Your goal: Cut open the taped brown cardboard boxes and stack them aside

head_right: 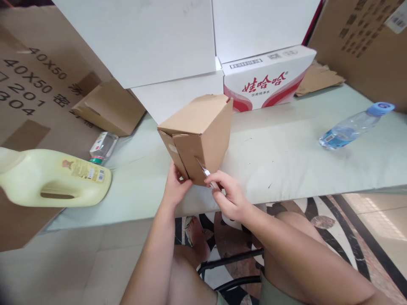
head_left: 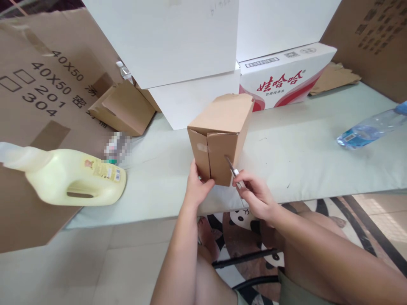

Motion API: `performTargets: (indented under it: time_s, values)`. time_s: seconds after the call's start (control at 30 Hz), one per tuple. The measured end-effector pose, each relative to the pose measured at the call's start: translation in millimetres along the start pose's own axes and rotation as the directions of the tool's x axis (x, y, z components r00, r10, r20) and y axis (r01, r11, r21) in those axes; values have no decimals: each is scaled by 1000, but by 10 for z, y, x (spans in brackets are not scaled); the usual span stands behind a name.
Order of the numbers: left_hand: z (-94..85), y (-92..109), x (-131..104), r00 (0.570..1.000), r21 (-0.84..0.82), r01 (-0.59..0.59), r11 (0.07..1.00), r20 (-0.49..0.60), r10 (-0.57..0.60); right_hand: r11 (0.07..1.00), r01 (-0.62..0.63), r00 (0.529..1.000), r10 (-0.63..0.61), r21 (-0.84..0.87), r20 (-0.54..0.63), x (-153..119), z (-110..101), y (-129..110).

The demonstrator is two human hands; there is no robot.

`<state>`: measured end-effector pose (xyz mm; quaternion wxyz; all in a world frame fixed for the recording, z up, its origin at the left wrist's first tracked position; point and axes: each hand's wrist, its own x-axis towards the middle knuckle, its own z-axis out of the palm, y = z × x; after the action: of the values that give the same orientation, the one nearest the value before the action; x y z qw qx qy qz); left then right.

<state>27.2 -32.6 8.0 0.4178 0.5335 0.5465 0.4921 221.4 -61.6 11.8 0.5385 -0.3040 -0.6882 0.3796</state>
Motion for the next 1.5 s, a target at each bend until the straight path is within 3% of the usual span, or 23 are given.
performTargets:
  time_s: [0.23, 0.73, 1.17, 1.5]
  values:
    - [20, -29, -5, 1000, 35, 9, 999, 13, -10, 998, -3, 999, 6, -64, 52, 45, 16, -40]
    - [68, -11, -20, 1000, 57, 0, 998, 7, 0, 994, -39, 998, 44, -106, 50, 52, 59, -52]
    - [59, -29, -24, 1000, 41, 2, 999, 3, -2, 994, -111, 992, 112, -19, 57, 60, 46, -63]
    - [50, 8, 5, 999, -25, 30, 999, -13, -30, 998, -52, 999, 52, 47, 5, 21, 6, -39]
